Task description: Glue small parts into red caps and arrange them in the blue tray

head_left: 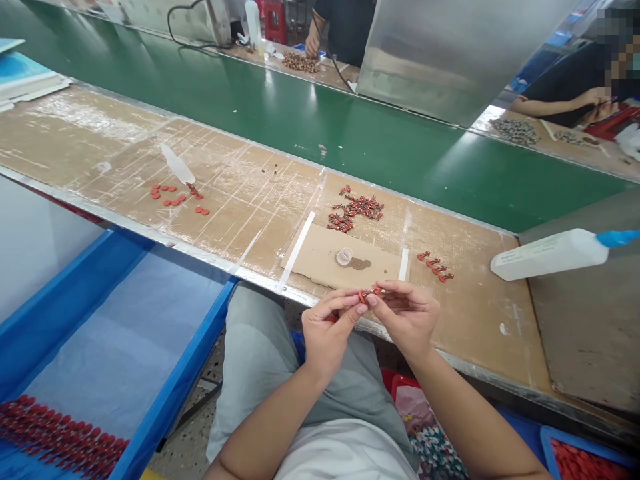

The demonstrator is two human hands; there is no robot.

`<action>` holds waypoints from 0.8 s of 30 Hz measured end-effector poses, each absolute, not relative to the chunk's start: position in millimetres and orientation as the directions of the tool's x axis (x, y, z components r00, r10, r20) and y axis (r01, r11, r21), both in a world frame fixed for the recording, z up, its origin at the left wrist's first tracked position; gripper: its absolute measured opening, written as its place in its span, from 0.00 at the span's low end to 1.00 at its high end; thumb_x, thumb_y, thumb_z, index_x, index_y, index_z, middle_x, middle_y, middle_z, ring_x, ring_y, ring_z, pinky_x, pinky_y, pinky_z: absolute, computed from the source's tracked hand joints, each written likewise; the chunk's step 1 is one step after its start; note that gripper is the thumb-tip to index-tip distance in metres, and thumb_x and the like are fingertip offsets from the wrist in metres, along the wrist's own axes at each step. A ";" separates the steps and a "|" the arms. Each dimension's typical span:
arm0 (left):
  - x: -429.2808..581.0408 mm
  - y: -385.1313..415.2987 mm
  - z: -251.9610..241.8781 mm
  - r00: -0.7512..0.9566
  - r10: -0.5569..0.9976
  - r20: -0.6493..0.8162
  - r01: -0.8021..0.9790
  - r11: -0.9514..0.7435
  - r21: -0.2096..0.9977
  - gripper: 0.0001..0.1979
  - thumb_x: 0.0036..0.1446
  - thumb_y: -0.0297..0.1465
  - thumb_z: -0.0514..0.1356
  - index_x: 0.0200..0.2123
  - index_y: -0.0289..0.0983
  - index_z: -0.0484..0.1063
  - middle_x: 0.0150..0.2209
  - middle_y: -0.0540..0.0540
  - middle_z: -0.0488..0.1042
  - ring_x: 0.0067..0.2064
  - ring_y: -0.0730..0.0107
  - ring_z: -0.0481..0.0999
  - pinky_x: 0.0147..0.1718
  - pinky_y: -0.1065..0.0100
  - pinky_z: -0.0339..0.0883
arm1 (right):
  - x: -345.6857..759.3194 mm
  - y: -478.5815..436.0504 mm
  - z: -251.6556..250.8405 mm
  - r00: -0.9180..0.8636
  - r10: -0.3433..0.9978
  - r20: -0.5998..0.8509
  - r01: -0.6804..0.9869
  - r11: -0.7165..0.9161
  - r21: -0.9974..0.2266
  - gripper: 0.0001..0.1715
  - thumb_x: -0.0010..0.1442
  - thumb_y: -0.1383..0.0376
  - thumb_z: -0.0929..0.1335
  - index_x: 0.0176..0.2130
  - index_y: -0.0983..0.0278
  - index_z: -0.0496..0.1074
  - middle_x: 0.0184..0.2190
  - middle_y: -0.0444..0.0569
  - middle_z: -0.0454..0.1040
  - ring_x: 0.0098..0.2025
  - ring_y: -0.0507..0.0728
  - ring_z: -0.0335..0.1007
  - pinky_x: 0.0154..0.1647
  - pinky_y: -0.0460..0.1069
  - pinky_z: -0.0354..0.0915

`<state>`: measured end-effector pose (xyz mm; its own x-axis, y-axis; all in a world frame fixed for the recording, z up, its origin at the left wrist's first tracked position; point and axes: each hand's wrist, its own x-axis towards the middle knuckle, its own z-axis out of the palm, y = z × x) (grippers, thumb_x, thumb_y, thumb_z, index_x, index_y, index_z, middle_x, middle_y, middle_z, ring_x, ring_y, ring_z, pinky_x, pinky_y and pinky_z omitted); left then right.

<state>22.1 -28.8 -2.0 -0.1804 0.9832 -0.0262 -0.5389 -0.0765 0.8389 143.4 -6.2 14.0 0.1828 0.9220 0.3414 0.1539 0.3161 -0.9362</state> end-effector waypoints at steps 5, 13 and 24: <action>20.6 -28.5 -0.9 -0.166 0.986 -0.034 -0.559 -0.066 0.826 0.06 0.47 0.27 0.71 0.32 0.41 0.82 0.40 0.45 0.80 0.43 0.63 0.79 0.46 0.61 0.74 | 143.7 -5.5 11.7 0.175 0.945 0.277 0.084 0.266 -0.960 0.13 0.48 0.64 0.78 0.36 0.61 0.78 0.29 0.48 0.81 0.27 0.55 0.79 0.29 0.47 0.78; 15.4 -26.7 -3.1 -0.139 0.979 -0.147 -0.619 0.030 0.785 0.07 0.44 0.29 0.73 0.30 0.41 0.82 0.39 0.45 0.78 0.41 0.70 0.76 0.37 0.70 0.70 | 169.8 -9.8 3.3 0.195 0.971 0.141 -0.137 0.169 -0.976 0.14 0.50 0.62 0.77 0.38 0.59 0.77 0.28 0.45 0.81 0.23 0.53 0.77 0.23 0.47 0.75; 15.3 -16.6 -17.1 -0.079 0.948 -0.310 -0.667 0.181 0.723 0.12 0.43 0.34 0.74 0.33 0.39 0.81 0.34 0.49 0.77 0.22 0.86 0.59 0.20 0.76 0.54 | 316.1 -11.1 -29.5 0.639 0.700 0.318 0.440 0.007 -0.898 0.22 0.47 0.58 0.77 0.40 0.67 0.76 0.31 0.51 0.79 0.28 0.54 0.76 0.30 0.48 0.73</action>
